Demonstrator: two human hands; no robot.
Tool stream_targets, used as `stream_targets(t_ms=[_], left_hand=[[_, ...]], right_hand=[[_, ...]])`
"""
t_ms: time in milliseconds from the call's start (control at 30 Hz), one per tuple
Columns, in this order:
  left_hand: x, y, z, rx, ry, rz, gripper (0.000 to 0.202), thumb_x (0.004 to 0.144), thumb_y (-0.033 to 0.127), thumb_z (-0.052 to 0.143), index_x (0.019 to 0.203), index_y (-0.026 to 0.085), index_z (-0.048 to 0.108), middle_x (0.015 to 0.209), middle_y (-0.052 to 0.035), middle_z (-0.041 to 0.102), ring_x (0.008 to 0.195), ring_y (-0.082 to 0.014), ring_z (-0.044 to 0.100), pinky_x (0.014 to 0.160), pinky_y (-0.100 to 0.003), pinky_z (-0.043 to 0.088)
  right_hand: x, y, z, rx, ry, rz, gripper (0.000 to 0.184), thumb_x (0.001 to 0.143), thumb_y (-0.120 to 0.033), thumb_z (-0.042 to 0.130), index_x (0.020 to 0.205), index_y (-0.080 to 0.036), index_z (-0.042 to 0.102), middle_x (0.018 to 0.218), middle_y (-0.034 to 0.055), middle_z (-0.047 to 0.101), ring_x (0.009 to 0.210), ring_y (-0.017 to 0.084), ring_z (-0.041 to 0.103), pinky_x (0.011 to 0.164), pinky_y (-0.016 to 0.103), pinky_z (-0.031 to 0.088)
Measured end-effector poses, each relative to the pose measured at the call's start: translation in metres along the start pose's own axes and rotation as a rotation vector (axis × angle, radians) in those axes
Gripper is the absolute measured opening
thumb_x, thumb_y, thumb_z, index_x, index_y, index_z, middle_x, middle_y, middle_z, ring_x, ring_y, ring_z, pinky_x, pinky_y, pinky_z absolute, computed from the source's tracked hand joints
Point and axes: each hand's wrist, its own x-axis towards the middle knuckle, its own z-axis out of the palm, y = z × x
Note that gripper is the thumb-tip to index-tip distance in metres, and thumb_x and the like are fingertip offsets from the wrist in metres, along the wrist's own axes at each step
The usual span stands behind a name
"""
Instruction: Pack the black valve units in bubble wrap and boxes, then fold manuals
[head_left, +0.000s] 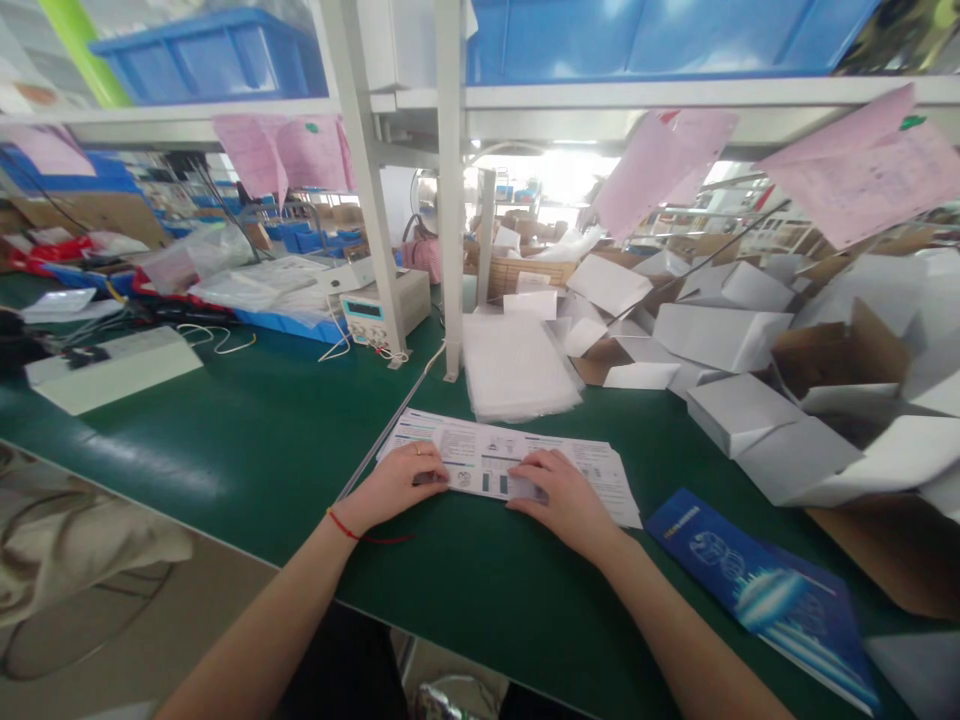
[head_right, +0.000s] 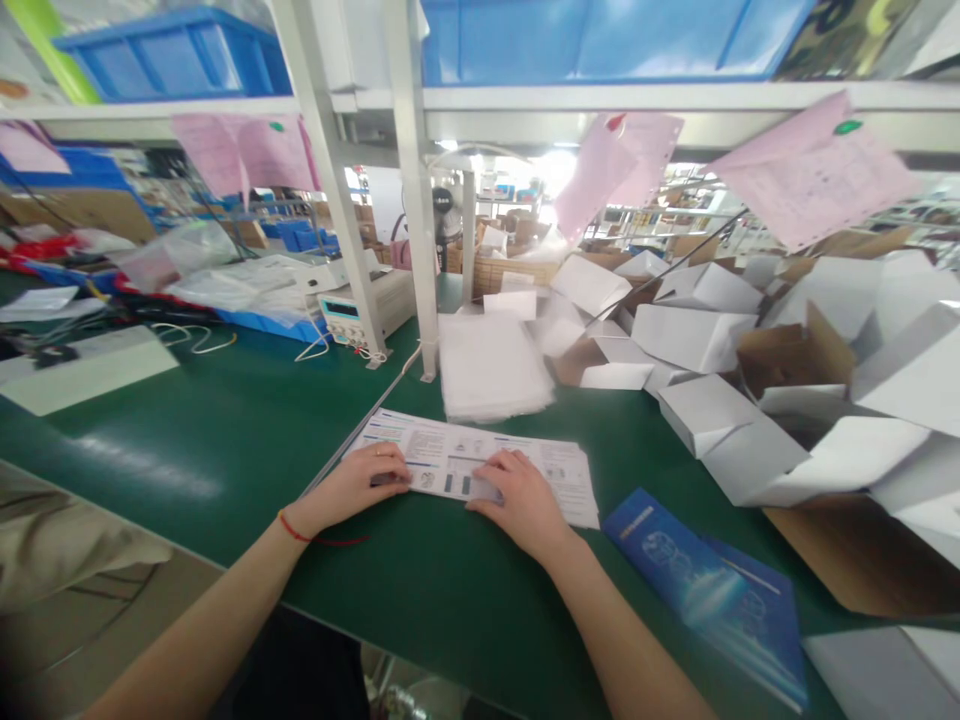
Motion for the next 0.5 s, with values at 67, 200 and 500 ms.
stream_targets(t_ms=[67, 200, 500], left_hand=[[0.000, -0.001, -0.002, -0.003, 0.011, 0.013, 0.012, 0.096, 0.022, 0.067, 0.088, 0.021, 0.075, 0.098, -0.0027, 0.072, 0.093, -0.0181, 0.069, 0.086, -0.030, 0.056], [0.000, 0.004, -0.006, 0.031, 0.059, 0.061, 0.016, 0.097, 0.016, 0.063, 0.088, 0.020, 0.074, 0.096, -0.0026, 0.074, 0.090, -0.0170, 0.070, 0.085, -0.029, 0.058], [-0.043, 0.072, -0.013, 0.207, 0.256, 0.215, 0.022, 0.102, 0.011, 0.052, 0.099, 0.021, 0.071, 0.097, -0.0050, 0.077, 0.093, -0.0210, 0.069, 0.093, -0.040, 0.056]], right_hand=[[-0.001, 0.001, -0.002, 0.007, 0.010, -0.008, 0.032, 0.086, -0.024, 0.083, 0.117, -0.022, 0.076, 0.117, 0.0074, 0.072, 0.110, 0.028, 0.064, 0.097, 0.042, 0.056], [-0.002, 0.000, -0.005, -0.007, 0.058, -0.024, 0.029, 0.088, -0.025, 0.081, 0.116, -0.022, 0.076, 0.114, 0.0065, 0.073, 0.108, 0.026, 0.066, 0.095, 0.040, 0.058], [-0.042, -0.035, 0.005, -0.145, 0.181, -0.249, 0.026, 0.092, -0.002, 0.058, 0.102, -0.019, 0.075, 0.094, 0.0072, 0.074, 0.085, 0.024, 0.067, 0.079, 0.039, 0.057]])
